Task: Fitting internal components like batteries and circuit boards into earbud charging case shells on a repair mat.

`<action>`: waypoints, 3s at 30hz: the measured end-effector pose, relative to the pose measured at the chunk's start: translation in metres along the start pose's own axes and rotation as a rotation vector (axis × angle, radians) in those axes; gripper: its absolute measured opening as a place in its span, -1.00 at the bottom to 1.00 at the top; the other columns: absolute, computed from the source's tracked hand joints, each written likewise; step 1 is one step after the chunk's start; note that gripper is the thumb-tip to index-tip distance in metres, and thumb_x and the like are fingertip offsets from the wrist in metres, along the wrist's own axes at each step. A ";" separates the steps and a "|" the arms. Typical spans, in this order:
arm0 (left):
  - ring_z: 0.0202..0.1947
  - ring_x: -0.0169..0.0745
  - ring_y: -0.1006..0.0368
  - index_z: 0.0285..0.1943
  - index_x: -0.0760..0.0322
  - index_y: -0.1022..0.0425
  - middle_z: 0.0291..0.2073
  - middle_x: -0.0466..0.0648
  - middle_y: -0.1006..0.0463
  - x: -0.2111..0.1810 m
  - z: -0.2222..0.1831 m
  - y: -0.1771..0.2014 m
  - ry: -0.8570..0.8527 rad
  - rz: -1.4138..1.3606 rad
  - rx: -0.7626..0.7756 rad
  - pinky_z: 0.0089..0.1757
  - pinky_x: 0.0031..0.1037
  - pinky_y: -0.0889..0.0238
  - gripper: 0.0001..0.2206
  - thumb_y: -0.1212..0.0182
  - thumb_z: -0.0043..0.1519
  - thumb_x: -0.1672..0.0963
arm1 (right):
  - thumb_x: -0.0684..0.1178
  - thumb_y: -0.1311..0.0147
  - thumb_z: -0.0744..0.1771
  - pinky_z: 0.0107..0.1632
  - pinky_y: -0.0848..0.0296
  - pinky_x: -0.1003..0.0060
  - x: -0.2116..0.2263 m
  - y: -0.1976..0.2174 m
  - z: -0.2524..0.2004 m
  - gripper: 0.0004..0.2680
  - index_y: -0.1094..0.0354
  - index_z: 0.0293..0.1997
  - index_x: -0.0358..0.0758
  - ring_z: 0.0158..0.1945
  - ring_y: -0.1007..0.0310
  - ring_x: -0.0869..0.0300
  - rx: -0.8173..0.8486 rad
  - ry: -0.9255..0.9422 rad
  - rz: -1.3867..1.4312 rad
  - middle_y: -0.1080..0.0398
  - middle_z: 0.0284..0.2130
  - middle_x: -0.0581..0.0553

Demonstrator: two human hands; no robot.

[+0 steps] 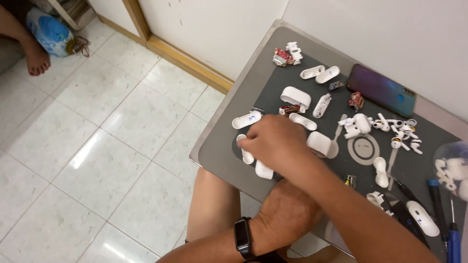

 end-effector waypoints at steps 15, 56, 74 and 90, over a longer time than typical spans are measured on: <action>-0.02 0.21 -0.43 0.26 0.39 -0.31 0.10 0.22 -0.38 -0.017 -0.012 0.061 -0.008 -0.154 -0.157 -0.11 -0.13 -0.38 -0.61 -0.29 0.30 0.16 | -0.34 -0.05 0.31 -0.56 -0.21 0.23 -0.170 -0.012 -0.124 -0.95 -0.39 -0.21 -0.53 -0.65 -0.23 0.01 -0.607 -0.228 1.193 -0.39 -0.58 -0.43; -0.23 -0.22 -0.56 -0.05 0.32 -0.57 -0.21 -0.02 -0.63 -0.018 0.005 0.070 0.222 -0.258 -0.128 -0.17 -0.49 -0.43 -0.89 -0.16 0.32 0.23 | -0.01 -0.28 0.29 -0.43 -0.41 0.16 -0.187 -0.087 -0.118 -0.91 -0.63 -0.20 -0.07 -0.47 -0.56 0.13 -0.821 0.112 0.321 -0.59 -0.48 0.01; -0.35 0.17 -0.63 -0.16 0.24 -0.73 -0.37 0.05 -0.69 -0.003 0.004 0.030 0.382 -0.014 0.000 -0.42 -0.31 -0.49 -0.90 -0.34 0.20 0.19 | -0.05 -0.08 0.31 -0.52 -0.45 0.19 -0.171 -0.063 -0.088 -0.73 -0.51 0.05 -0.38 -0.69 -0.51 0.03 -0.304 -0.035 0.900 -0.53 -0.65 -0.30; -0.17 0.13 -0.68 0.00 0.21 -0.69 -0.16 0.11 -0.68 -0.026 -0.003 0.036 0.176 -0.366 -0.187 -0.21 -0.26 -0.56 -0.74 -0.37 0.14 0.28 | -0.21 -0.15 0.30 -0.44 -0.68 0.19 -0.198 -0.086 -0.117 -0.79 -0.49 -0.02 -0.54 -0.51 -0.61 0.04 -0.522 0.259 1.440 -0.57 -0.48 -0.44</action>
Point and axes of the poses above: each hand's wrist, its own z-axis towards the middle knuckle, its own y-axis out of the back of the hand, x = y × z, the point moved 4 cm from there along z, towards the middle knuckle
